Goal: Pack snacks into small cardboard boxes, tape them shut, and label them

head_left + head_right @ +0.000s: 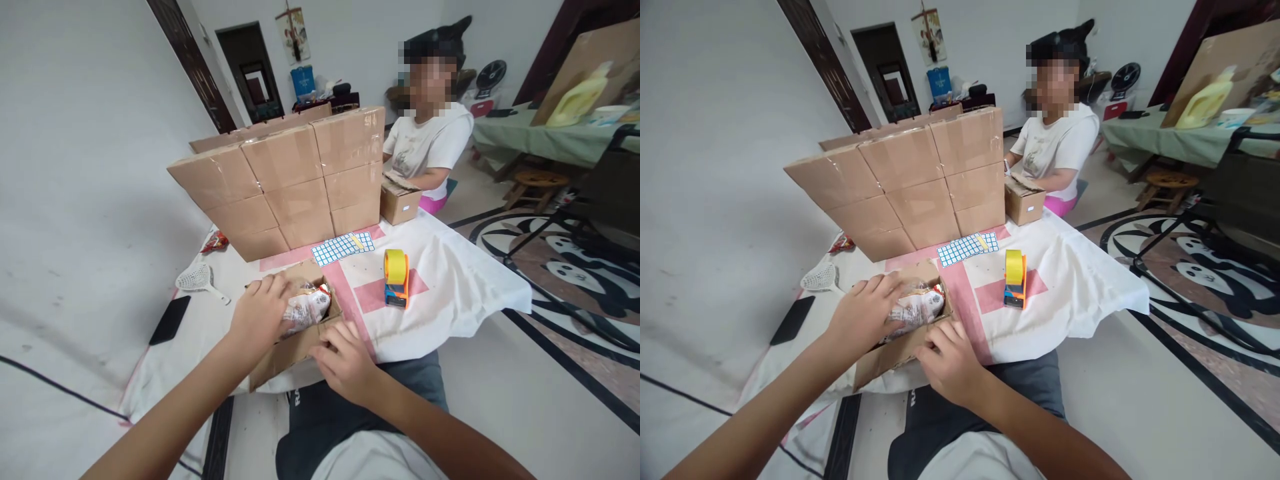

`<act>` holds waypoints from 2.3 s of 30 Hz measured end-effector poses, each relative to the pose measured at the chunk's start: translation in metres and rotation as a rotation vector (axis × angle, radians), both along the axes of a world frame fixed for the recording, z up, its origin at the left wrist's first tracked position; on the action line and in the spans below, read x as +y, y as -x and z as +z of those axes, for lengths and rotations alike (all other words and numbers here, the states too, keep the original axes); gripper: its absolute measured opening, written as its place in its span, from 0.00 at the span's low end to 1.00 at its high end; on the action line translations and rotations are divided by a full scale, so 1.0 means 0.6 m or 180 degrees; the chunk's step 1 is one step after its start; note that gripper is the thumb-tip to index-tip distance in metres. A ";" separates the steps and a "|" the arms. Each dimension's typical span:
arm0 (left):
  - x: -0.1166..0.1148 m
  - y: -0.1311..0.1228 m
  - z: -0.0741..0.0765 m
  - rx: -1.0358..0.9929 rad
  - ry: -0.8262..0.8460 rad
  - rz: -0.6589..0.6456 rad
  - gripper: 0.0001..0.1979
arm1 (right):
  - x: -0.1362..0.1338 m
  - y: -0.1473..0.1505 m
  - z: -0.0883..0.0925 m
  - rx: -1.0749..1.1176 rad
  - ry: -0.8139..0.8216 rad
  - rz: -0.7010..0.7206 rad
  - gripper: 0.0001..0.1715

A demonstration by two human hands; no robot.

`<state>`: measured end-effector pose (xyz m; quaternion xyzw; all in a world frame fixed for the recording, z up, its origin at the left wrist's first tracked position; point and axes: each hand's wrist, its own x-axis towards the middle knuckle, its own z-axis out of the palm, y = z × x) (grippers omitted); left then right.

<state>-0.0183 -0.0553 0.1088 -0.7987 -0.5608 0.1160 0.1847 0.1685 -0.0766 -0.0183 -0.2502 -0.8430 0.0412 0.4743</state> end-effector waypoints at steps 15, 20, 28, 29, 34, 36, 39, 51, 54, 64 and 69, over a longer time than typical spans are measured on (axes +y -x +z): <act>0.042 0.083 0.028 -0.1225 0.0443 0.0087 0.10 | 0.021 0.010 0.010 0.0308 0.0132 -0.0161 0.11; 0.070 0.073 -0.055 -0.1847 0.0548 0.0257 0.09 | 0.021 0.020 0.002 0.0411 0.0252 -0.0210 0.11; 0.075 0.091 -0.087 -0.1949 0.1324 -0.0051 0.10 | 0.013 0.013 -0.008 0.0330 0.0284 -0.0201 0.12; 0.069 0.102 -0.075 -0.2057 0.1314 -0.0044 0.13 | 0.017 0.007 -0.002 0.0320 0.0307 -0.0225 0.12; -0.006 0.144 -0.060 -0.3501 -0.0438 -0.0044 0.20 | 0.084 -0.004 0.047 0.0187 0.0632 -0.0411 0.12; -0.037 0.135 -0.078 -0.3612 -0.0926 -0.0264 0.22 | 0.125 0.005 0.060 0.0118 0.1097 -0.0706 0.29; -0.053 0.102 -0.110 -0.2528 -0.0822 0.0072 0.27 | 0.177 0.020 0.051 0.0087 0.2102 -0.0706 0.55; -0.038 0.001 -0.112 -0.1391 -0.0490 0.0387 0.25 | 0.160 0.021 -0.012 0.0843 0.2537 -0.0777 0.47; -0.040 -0.048 -0.139 -0.1283 -0.0698 0.0643 0.33 | 0.154 0.031 -0.019 0.1060 0.2188 -0.0546 0.37; -0.018 -0.017 -0.165 -0.1203 -0.0659 0.0443 0.35 | 0.176 -0.157 -0.040 0.1918 0.1176 -0.2208 0.27; 0.011 -0.041 -0.138 -0.1107 -0.0641 0.0425 0.37 | 0.236 -0.253 -0.073 0.2391 0.2823 -0.1628 0.30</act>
